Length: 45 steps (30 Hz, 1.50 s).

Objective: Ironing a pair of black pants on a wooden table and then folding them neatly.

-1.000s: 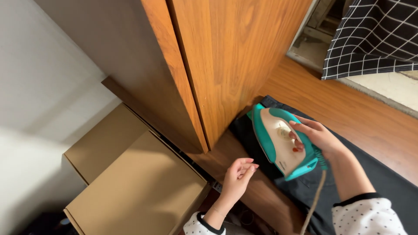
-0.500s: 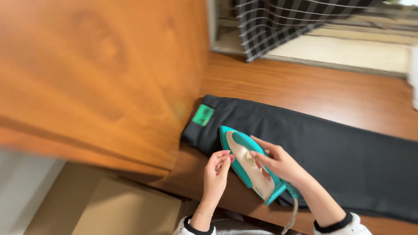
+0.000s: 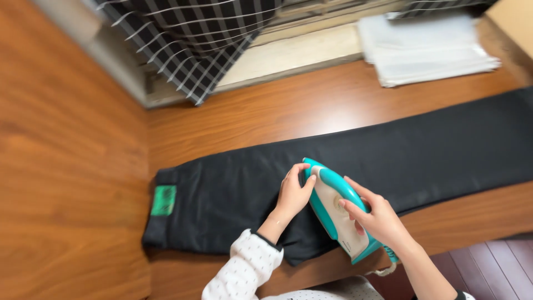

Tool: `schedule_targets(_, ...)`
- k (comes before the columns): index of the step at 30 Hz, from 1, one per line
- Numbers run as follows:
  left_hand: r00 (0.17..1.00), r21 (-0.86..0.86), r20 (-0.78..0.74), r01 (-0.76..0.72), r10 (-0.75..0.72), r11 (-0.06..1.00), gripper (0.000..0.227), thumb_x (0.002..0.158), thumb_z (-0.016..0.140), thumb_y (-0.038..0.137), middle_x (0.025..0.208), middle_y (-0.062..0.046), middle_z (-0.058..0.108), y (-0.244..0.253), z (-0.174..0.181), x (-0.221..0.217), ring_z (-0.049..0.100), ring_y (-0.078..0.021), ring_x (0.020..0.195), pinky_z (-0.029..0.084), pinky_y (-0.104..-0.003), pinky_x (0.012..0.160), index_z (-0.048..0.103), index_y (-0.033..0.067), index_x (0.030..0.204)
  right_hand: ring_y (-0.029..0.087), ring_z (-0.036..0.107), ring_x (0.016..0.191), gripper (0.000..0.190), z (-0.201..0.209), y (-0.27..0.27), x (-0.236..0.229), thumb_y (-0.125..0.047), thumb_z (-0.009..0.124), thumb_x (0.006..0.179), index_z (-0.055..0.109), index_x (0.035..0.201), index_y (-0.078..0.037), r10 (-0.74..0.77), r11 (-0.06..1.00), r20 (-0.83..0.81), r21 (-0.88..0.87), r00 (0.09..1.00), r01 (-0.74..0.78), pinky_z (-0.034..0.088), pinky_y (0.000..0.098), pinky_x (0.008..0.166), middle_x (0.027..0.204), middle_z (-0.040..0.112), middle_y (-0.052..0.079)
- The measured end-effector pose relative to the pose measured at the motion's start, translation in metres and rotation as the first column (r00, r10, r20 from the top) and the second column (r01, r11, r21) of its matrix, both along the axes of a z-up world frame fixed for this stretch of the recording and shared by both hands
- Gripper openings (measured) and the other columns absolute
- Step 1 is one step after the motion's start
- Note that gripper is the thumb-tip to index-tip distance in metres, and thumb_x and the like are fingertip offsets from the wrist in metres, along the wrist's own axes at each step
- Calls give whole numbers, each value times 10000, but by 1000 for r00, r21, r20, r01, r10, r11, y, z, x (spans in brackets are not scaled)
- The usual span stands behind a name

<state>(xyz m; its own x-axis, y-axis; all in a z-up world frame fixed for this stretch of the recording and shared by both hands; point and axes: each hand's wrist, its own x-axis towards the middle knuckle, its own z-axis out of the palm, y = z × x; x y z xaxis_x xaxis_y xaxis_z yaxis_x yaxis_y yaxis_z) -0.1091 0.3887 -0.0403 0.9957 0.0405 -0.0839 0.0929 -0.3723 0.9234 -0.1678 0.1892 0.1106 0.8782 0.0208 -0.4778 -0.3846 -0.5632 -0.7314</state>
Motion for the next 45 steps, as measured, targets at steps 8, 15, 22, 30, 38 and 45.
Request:
schedule_targets(8, 920, 691, 359, -151, -155, 707, 562, 1044, 632, 340, 1710, -230, 407, -50, -34, 32, 338, -366, 1608, 199, -672, 1256, 544, 76, 1532, 399, 794, 847, 662, -36, -151, 48, -421, 757, 930, 641, 1572, -312, -212, 938, 235, -223, 949, 265, 591, 503, 842, 801, 830, 173)
schedule_targets(15, 909, 763, 377, -197, -176, 616, 601, 1062, 528, 441, 1720, -129, 414, -43, -33, 30, 342, -309, 1609, 235, -602, 1277, 529, 131, 1576, 191, 635, 781, 663, -6, -273, 78, -436, 689, 1018, 607, 1641, -224, -479, 841, 216, -165, 851, 516, 473, 390, 900, 730, 683, 114)
schedule_targets(22, 929, 755, 333, -160, -161, 636, 597, 1043, 542, 419, 1735, -90, 401, -41, -34, 28, 329, -287, 1621, 215, -590, 1292, 519, 162, 1581, 215, 652, 941, 671, -23, -409, 117, -375, 714, 1003, 610, 1642, -197, -512, 803, 256, -197, 820, 563, 461, 399, 940, 970, 774, 135)
schedule_targets(30, 985, 625, 171, -89, -24, 776, 505, 999, 600, 323, 1758, -107, 327, -50, -42, 40, 199, -343, 1662, 102, -641, 1309, 585, 185, 1485, 218, 609, 686, 602, -33, -495, 141, -366, 750, 1044, 659, 1616, -201, -571, 755, 322, -153, 755, 637, 499, 392, 800, 834, 737, 132)
schedule_targets(38, 787, 198, 161, 565, -595, 801, 503, 998, 632, 253, 1500, -97, 650, -277, 81, 106, 617, -258, 1397, 463, -417, 1163, 575, 84, 1469, 211, 685, 1016, 454, -69, -506, 139, -359, 882, 940, 795, 1335, -153, -548, 711, 538, -105, 641, 696, 509, 377, 860, 1076, 746, 94)
schedule_targets(45, 538, -579, -157, 630, -828, 518, 990, 852, 705, 373, 1434, -97, 645, -557, 41, 142, 640, -184, 1247, 523, -335, 1042, 340, -36, 1676, 146, 713, 840, 372, -70, -496, 145, -366, 820, 1032, 797, 1255, -70, -611, 683, 584, 48, 534, 729, 568, 291, 769, 1000, 787, 96)
